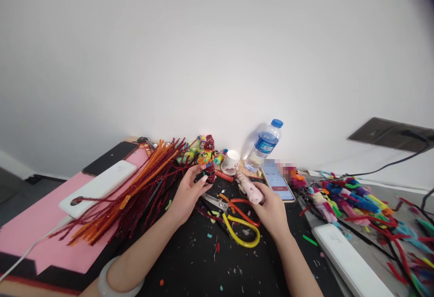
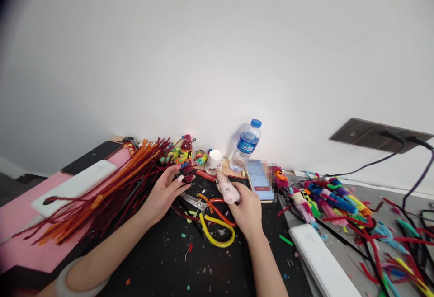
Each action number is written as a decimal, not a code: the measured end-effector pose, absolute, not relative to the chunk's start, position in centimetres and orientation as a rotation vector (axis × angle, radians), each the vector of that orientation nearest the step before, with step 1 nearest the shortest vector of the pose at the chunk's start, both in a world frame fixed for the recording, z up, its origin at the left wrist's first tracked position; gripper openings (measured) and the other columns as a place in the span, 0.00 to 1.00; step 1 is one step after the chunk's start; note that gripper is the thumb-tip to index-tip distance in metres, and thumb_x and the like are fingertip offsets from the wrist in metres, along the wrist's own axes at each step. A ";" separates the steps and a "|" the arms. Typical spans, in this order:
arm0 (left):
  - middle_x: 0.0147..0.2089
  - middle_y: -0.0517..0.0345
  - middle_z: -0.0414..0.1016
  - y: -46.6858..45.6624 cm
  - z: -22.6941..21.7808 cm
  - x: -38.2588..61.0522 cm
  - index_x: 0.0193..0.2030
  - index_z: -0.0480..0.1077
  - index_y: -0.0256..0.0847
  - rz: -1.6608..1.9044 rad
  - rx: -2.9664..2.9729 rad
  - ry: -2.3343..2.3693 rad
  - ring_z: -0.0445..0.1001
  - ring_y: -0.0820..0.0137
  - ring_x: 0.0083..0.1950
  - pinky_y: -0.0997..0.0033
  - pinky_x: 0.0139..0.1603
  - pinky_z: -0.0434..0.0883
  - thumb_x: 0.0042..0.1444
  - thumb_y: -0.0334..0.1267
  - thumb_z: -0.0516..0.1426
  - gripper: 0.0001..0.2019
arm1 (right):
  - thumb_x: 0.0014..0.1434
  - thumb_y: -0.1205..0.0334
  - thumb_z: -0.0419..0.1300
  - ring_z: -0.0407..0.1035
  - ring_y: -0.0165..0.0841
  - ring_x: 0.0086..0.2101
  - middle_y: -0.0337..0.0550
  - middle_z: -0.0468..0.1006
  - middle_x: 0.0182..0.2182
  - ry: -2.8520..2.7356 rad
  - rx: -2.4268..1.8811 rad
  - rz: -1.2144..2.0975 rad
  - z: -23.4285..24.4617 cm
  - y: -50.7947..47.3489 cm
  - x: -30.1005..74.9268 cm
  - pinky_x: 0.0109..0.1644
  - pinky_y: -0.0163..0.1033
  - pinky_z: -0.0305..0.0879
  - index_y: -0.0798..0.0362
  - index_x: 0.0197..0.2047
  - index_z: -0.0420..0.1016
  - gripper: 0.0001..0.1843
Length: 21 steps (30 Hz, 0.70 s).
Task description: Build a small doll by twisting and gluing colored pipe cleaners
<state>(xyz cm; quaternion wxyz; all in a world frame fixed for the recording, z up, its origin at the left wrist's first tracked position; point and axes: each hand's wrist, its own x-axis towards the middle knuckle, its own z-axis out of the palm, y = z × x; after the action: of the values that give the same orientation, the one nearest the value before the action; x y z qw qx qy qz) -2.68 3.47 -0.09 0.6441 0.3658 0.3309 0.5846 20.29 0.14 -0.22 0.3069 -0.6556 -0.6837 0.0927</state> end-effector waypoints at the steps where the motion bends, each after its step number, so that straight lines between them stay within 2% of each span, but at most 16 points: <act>1: 0.55 0.57 0.62 3.5 0.0 -2.8 0.46 0.65 0.46 1.348 0.825 0.761 0.62 0.64 0.57 0.59 0.52 0.68 0.50 0.37 0.59 0.15 | 0.51 0.60 0.57 0.70 0.42 0.41 0.46 0.76 0.42 -1.840 -1.783 0.202 -0.5 0.3 20.5 0.43 0.44 0.62 0.51 0.47 0.70 0.19; 6: 0.52 0.56 0.65 3.8 0.2 -2.9 0.43 0.65 0.43 1.442 0.845 0.856 0.67 0.66 0.52 0.61 0.52 0.68 0.46 0.37 0.62 0.17 | 0.48 0.64 0.54 0.63 0.46 0.47 0.48 0.71 0.47 -1.845 -1.942 -0.007 -1.5 0.5 20.9 0.47 0.53 0.58 0.50 0.54 0.65 0.27; 9: 0.50 0.56 0.68 3.8 0.3 -2.9 0.43 0.64 0.42 1.509 0.886 0.890 0.70 0.67 0.50 0.62 0.54 0.65 0.44 0.35 0.63 0.19 | 0.49 0.64 0.53 0.61 0.46 0.48 0.47 0.69 0.48 -1.802 -1.828 -0.090 -0.9 0.4 20.6 0.47 0.54 0.57 0.48 0.51 0.68 0.23; 12: 0.47 0.56 0.70 3.7 0.4 -2.9 0.42 0.63 0.42 1.542 0.910 0.947 0.71 0.66 0.50 0.63 0.54 0.65 0.42 0.35 0.63 0.19 | 0.54 0.64 0.51 0.62 0.42 0.47 0.48 0.71 0.45 -1.744 -1.566 -0.066 0.2 0.4 19.9 0.50 0.51 0.58 0.51 0.48 0.69 0.17; 15: 0.44 0.56 0.71 3.6 0.3 -2.9 0.42 0.63 0.43 1.500 0.961 1.005 0.71 0.64 0.50 0.64 0.50 0.68 0.42 0.35 0.64 0.20 | 0.57 0.66 0.50 0.65 0.39 0.45 0.48 0.73 0.43 -1.692 -1.402 0.093 1.3 0.4 18.3 0.50 0.47 0.60 0.51 0.46 0.69 0.14; 19: 0.41 0.56 0.72 3.3 0.4 -2.8 0.41 0.62 0.42 1.415 1.029 1.017 0.72 0.65 0.47 0.65 0.47 0.70 0.41 0.35 0.64 0.20 | 0.58 0.66 0.51 0.67 0.38 0.43 0.47 0.73 0.39 -1.695 -1.274 0.199 2.9 0.4 15.9 0.49 0.44 0.62 0.52 0.34 0.73 0.10; 21: 0.41 0.56 0.72 3.1 0.4 -2.7 0.41 0.62 0.42 1.381 1.047 1.005 0.72 0.65 0.47 0.65 0.46 0.70 0.41 0.35 0.64 0.20 | 0.59 0.66 0.51 0.67 0.37 0.42 0.47 0.73 0.39 -1.694 -1.245 0.218 3.9 0.5 15.0 0.47 0.43 0.62 0.52 0.32 0.74 0.10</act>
<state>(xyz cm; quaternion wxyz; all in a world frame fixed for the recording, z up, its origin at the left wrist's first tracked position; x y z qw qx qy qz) -2.71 3.12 0.44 0.5389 0.4401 0.4226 0.5808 15.03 0.46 3.87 0.4916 -0.5129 -0.6980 0.0898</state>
